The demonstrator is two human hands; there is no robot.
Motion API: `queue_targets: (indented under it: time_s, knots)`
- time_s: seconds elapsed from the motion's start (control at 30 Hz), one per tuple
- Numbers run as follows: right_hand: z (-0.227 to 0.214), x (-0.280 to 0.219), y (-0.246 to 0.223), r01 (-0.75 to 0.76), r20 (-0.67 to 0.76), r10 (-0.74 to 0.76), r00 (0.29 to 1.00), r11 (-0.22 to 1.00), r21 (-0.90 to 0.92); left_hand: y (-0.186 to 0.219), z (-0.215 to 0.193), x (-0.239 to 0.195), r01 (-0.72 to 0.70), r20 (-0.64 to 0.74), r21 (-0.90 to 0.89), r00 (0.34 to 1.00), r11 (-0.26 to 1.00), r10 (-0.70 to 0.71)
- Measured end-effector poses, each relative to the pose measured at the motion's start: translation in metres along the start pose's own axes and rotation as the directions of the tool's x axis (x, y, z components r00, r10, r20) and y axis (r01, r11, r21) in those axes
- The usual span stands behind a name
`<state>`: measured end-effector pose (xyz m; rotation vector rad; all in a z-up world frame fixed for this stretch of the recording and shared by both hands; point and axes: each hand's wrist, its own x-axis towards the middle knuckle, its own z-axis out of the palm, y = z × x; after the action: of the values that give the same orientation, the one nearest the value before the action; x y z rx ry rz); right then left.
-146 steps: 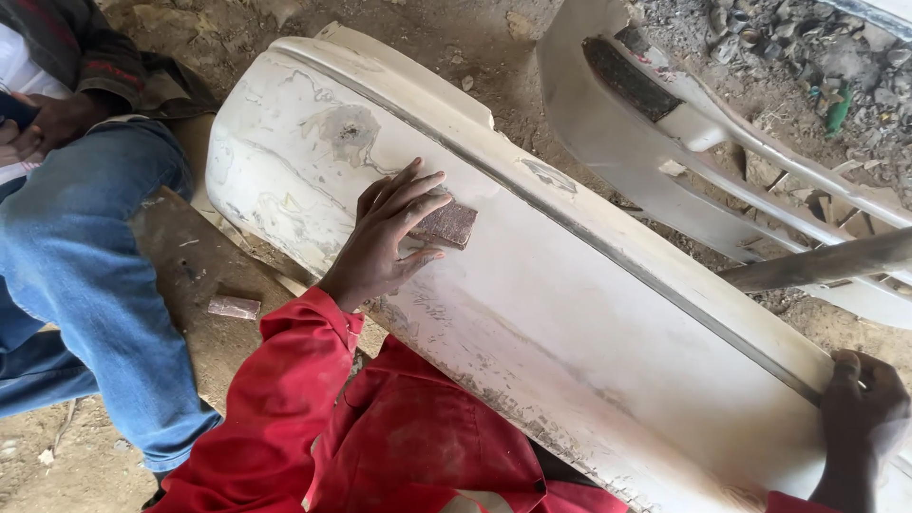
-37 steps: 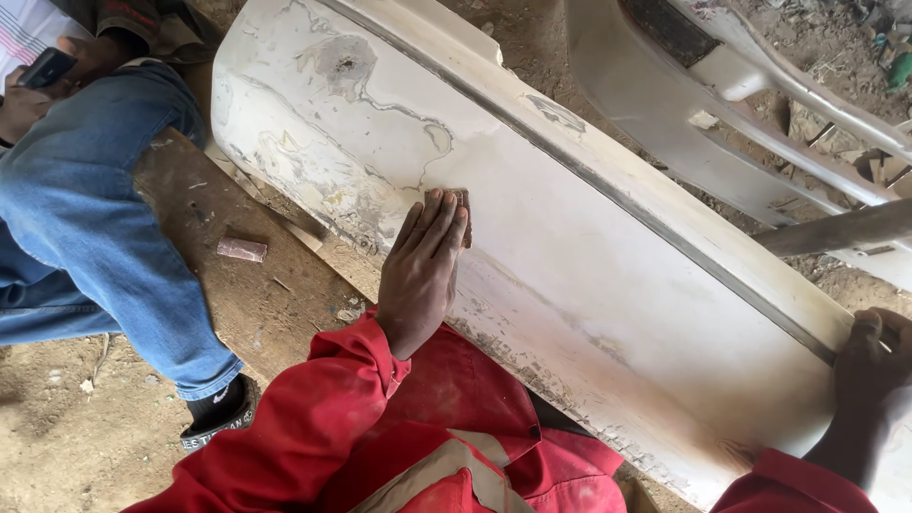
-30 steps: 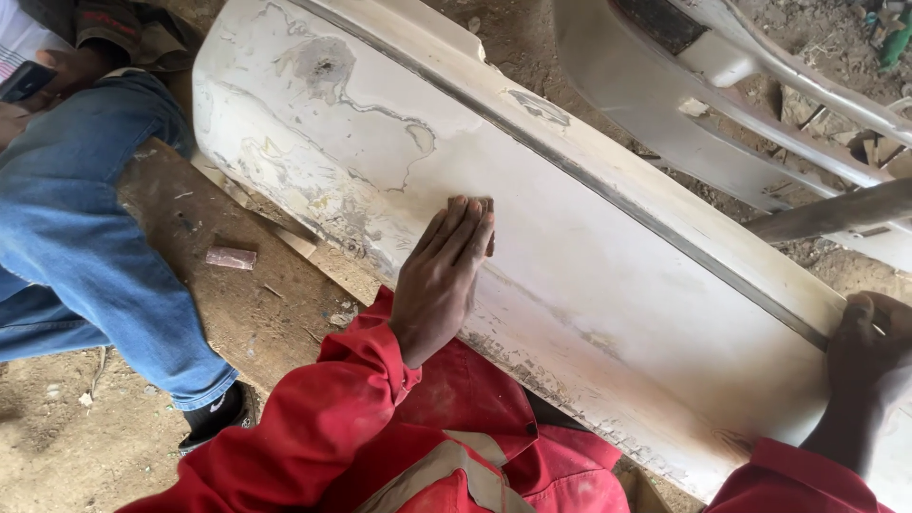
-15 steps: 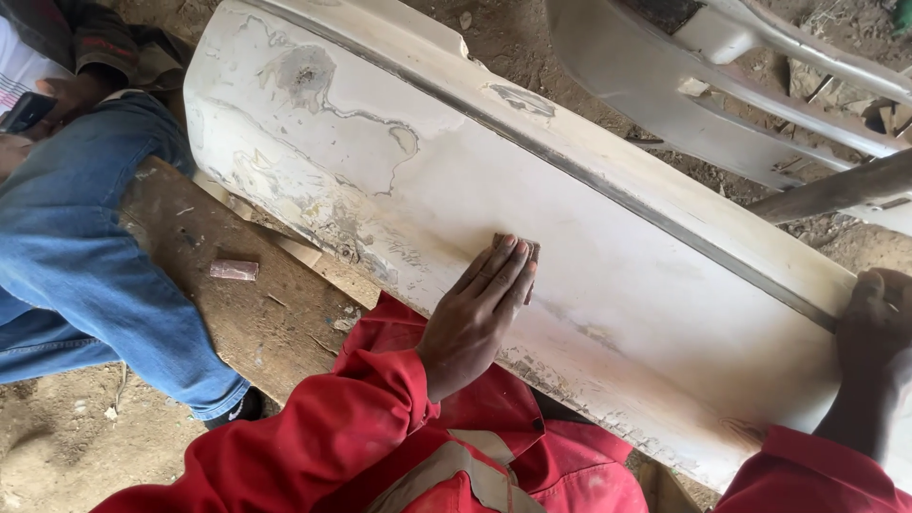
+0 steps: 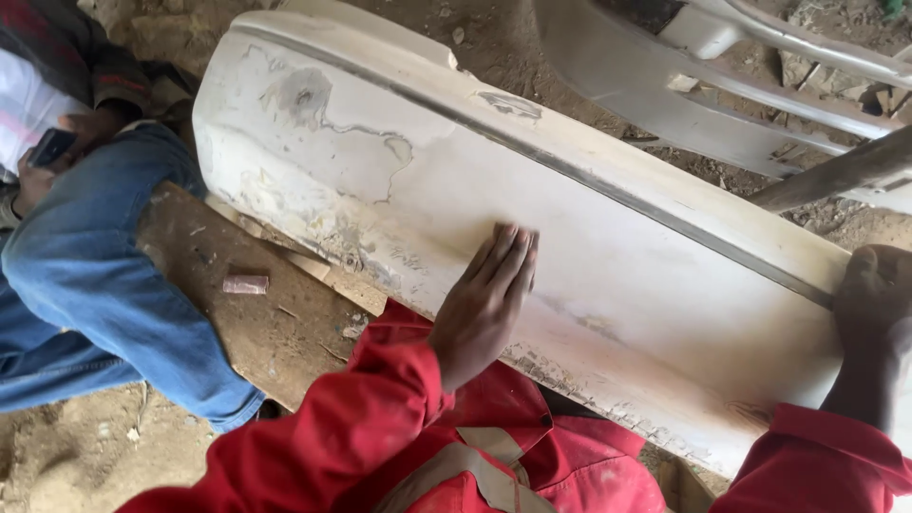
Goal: The person is sanding a white car bumper that is resting on a wooden workbench. They use a small sanding block to smooth the surface, focusing on areas with visible cracks and imperfections.
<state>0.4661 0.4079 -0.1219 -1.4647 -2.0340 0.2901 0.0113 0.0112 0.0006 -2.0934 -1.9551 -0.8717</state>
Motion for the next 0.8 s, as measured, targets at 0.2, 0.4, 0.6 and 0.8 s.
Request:
queue_targets:
  time_s: [0.2, 0.4, 0.6, 0.8]
  knots:
    - [0.017, 0.026, 0.038, 0.044, 0.126, -0.045, 0.991, 0.999, 0.009, -0.042, 0.024, 0.012, 0.078, -0.112, -0.034, 0.990, 0.996, -0.081]
    - [0.011, 0.024, 0.004, -0.254, 0.120, 0.251, 0.961, 0.967, 0.015, -0.077, 0.033, 0.049, 0.208, -0.040, 0.146, 0.978, 0.967, -0.204]
    - [0.006, 0.010, -0.001, -0.108, 0.103, 0.095, 0.990, 0.987, 0.121, -0.017, -0.005, -0.004, -0.062, -0.040, -0.011, 0.997, 0.998, 0.062]
    - [0.028, 0.042, 0.083, 0.218, 0.292, -0.085, 0.953, 0.860, -0.461, -0.099, 0.045, 0.039, 0.181, -0.094, 0.111, 0.981, 0.977, -0.171]
